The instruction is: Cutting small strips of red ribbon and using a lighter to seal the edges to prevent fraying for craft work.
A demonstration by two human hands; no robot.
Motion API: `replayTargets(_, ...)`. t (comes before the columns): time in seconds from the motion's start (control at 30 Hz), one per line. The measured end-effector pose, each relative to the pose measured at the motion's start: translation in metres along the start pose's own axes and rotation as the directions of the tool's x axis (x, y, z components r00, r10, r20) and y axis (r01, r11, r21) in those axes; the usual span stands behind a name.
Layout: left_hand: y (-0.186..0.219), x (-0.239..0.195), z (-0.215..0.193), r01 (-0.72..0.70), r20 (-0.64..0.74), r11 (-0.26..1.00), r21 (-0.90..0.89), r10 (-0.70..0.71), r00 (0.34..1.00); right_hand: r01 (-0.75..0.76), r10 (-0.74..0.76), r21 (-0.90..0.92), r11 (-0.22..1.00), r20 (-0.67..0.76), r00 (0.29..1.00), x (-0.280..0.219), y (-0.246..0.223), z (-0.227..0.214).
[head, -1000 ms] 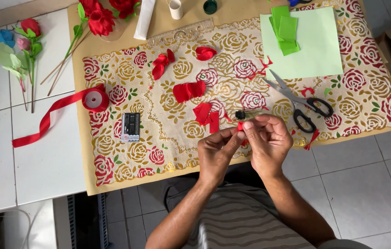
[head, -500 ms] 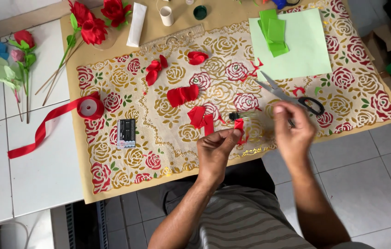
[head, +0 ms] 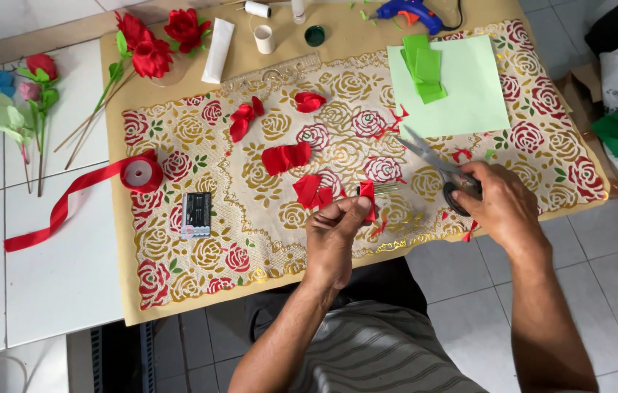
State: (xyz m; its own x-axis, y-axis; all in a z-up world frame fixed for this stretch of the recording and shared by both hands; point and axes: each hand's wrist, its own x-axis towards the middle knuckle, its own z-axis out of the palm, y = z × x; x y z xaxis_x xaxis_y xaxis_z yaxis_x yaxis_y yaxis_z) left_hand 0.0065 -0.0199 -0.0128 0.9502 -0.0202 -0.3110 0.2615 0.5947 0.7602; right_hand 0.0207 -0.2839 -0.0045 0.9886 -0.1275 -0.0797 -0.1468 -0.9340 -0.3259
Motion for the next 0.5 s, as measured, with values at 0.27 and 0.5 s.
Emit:
replayTargets(0.27, 0.015, -0.004, 0.0, -0.114, 0.013, 0.992, 0.057, 0.114, 0.993, 0.047, -0.027, 0.481, 0.875, -0.05, 0.998, -0.025, 0.035, 0.014)
replayTargets(0.5, 0.011, 0.01, 0.021, -0.254, 0.031, 0.953, 0.167, 0.252, 0.967, 0.16, 0.138, 0.986, -0.05, -0.151, 0.979, -0.067, -0.048, 0.04)
